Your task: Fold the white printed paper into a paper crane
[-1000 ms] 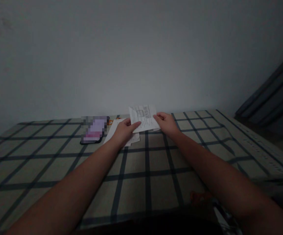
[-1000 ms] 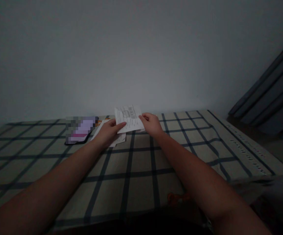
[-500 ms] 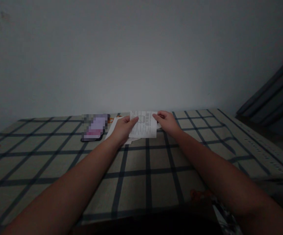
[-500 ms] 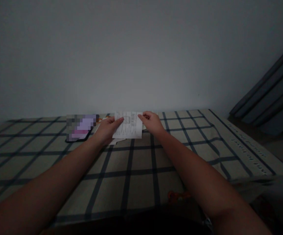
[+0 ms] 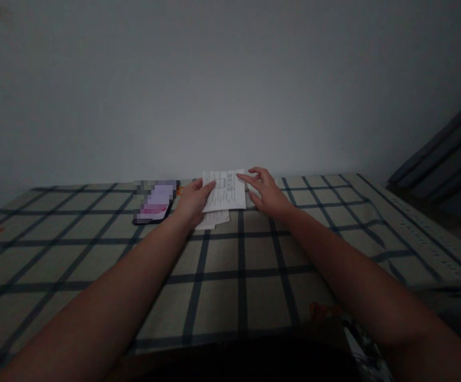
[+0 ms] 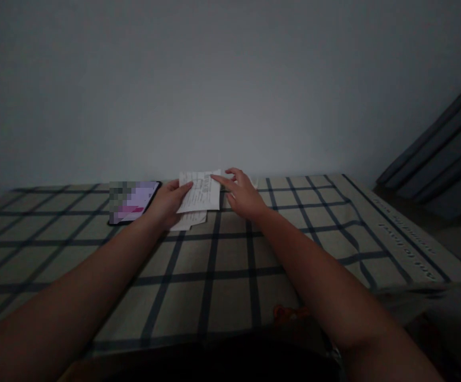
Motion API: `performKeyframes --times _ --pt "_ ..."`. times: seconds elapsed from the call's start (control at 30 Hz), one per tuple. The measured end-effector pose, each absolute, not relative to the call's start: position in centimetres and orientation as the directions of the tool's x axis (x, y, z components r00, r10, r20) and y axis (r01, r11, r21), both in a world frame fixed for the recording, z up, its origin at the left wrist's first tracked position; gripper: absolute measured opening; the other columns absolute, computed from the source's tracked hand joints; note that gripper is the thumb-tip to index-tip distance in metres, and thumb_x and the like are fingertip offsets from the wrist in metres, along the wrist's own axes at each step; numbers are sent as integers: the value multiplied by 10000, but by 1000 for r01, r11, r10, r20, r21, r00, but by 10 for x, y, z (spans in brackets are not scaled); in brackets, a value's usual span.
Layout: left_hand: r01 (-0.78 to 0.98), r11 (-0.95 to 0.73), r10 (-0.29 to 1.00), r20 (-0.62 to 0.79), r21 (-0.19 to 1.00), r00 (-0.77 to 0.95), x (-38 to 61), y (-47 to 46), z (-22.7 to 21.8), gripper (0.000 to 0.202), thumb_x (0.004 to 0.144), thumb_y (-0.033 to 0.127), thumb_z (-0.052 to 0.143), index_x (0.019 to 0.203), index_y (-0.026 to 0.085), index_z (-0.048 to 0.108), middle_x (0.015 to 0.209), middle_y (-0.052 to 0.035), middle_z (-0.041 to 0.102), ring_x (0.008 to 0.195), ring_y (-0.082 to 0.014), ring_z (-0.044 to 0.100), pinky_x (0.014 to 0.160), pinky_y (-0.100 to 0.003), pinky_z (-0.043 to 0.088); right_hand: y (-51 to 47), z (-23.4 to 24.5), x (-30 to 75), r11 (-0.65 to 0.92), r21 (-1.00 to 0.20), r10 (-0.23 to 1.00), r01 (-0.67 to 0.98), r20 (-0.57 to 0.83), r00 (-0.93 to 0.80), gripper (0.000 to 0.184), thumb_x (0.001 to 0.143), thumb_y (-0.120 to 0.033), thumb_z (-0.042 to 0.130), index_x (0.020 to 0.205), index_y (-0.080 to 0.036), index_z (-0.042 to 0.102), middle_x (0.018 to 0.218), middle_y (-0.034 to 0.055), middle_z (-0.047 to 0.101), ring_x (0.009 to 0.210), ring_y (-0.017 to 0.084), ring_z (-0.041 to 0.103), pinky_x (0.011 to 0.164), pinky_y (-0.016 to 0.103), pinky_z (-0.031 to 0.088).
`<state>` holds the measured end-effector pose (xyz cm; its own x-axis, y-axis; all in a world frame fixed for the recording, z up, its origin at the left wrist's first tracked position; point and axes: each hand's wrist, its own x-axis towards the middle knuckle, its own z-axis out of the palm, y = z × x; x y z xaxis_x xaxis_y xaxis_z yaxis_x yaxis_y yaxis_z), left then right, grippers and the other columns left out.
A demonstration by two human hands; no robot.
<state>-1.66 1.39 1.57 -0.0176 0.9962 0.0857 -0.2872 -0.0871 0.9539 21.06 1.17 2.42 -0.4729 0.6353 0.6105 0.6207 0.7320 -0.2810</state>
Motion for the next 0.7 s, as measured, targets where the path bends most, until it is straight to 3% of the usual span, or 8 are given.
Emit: performKeyframes --times 0.17,0.27,0.33,0.53,0.7 --pt "-252 -84 996 79 964 -31 -17 15 15 356 736 315 764 1031 139 671 885 -114 747 689 -224 715 660 -376 582 5 30 208 765 -113 574 634 564 -593 403 828 -306 699 1230 -335 689 1517 61 320 1360 316 310 1124 529 312" --pt "-213 -111 993 98 971 -71 -18 18 10 384 694 333 796 1011 140 696 920 -122 752 721 -234 720 671 -373 577 3 32 208 800 -97 537 592 557 -634 199 869 -401 673 999 -295 780 1472 65 416 1346 297 338 1108 517 310" --pt "-172 -132 989 117 976 -96 -18 20 7 404 665 357 816 990 139 718 914 -120 754 724 -233 716 672 -362 570 2 33 208 812 -106 526 574 560 -640 249 888 -468 637 907 -273 790 1421 71 489 1315 287 374 1087 506 326" --pt "35 -192 980 189 981 60 -18 15 6 432 707 479 770 993 156 766 864 -99 758 666 -206 673 605 -299 509 5 29 207 824 -164 523 542 589 -616 308 944 -426 558 874 -212 768 1312 95 582 1225 262 450 1055 460 354" --pt "248 -296 951 259 922 172 -12 2 12 396 780 554 690 840 176 792 788 -64 735 698 -196 627 627 -273 458 6 28 205 808 -215 551 549 607 -573 293 945 -420 554 908 -197 740 1293 104 579 1158 237 509 1020 406 365"
